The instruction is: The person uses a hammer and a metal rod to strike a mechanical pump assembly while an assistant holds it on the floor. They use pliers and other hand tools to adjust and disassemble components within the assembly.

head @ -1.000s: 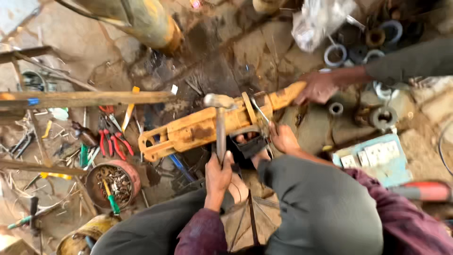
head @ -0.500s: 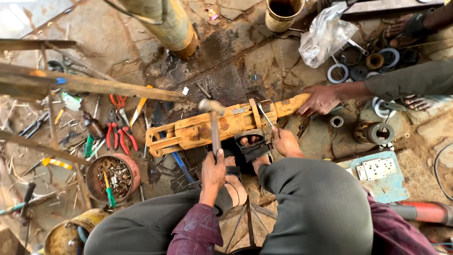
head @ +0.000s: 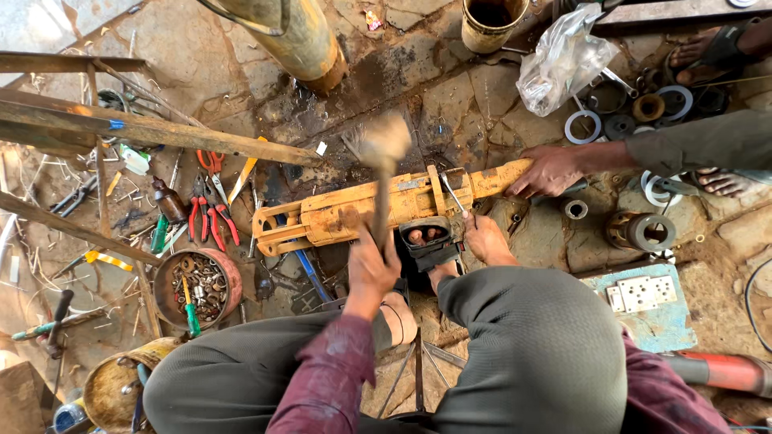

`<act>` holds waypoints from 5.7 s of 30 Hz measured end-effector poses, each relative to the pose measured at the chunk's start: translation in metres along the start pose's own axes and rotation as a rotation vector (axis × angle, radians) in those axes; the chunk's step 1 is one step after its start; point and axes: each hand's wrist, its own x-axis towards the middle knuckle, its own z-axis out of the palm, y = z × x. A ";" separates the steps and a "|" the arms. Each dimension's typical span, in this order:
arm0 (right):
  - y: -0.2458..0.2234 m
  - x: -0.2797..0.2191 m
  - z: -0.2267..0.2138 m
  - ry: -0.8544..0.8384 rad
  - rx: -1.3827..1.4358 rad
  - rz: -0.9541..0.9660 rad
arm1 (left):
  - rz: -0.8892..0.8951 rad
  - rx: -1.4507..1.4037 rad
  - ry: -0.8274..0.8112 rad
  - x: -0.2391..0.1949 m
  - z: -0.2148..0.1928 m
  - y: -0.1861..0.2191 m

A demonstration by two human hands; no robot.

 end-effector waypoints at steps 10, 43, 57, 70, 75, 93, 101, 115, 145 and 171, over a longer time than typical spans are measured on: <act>0.056 0.036 0.047 0.208 -0.113 -0.236 | -0.491 -0.307 -0.087 -0.048 0.047 -0.098; -0.081 -0.023 -0.147 -0.075 0.191 -0.395 | -0.402 -0.654 0.021 -0.088 0.100 -0.161; -0.123 0.188 -0.094 -0.067 1.297 -0.261 | -0.865 -0.816 -0.128 -0.095 0.071 -0.142; -0.145 0.232 -0.042 -0.187 1.205 0.145 | -0.894 -0.905 -0.143 -0.098 0.067 -0.142; -0.130 0.240 -0.029 -0.045 1.130 0.160 | -0.894 -0.897 -0.136 -0.102 0.070 -0.144; -0.126 0.236 -0.021 0.043 1.225 0.245 | -0.874 -0.850 -0.141 -0.107 0.071 -0.159; -0.093 0.262 0.009 0.004 1.368 0.195 | -0.907 -0.895 -0.091 -0.115 0.073 -0.156; -0.121 0.253 0.009 -0.001 1.179 0.297 | -0.855 -0.898 -0.132 -0.112 0.077 -0.163; -0.142 0.292 0.003 0.150 0.554 0.153 | -0.241 -0.295 -0.009 -0.095 0.049 -0.103; -0.160 0.245 -0.007 0.278 0.637 0.021 | 0.024 -0.215 0.311 -0.001 -0.055 -0.005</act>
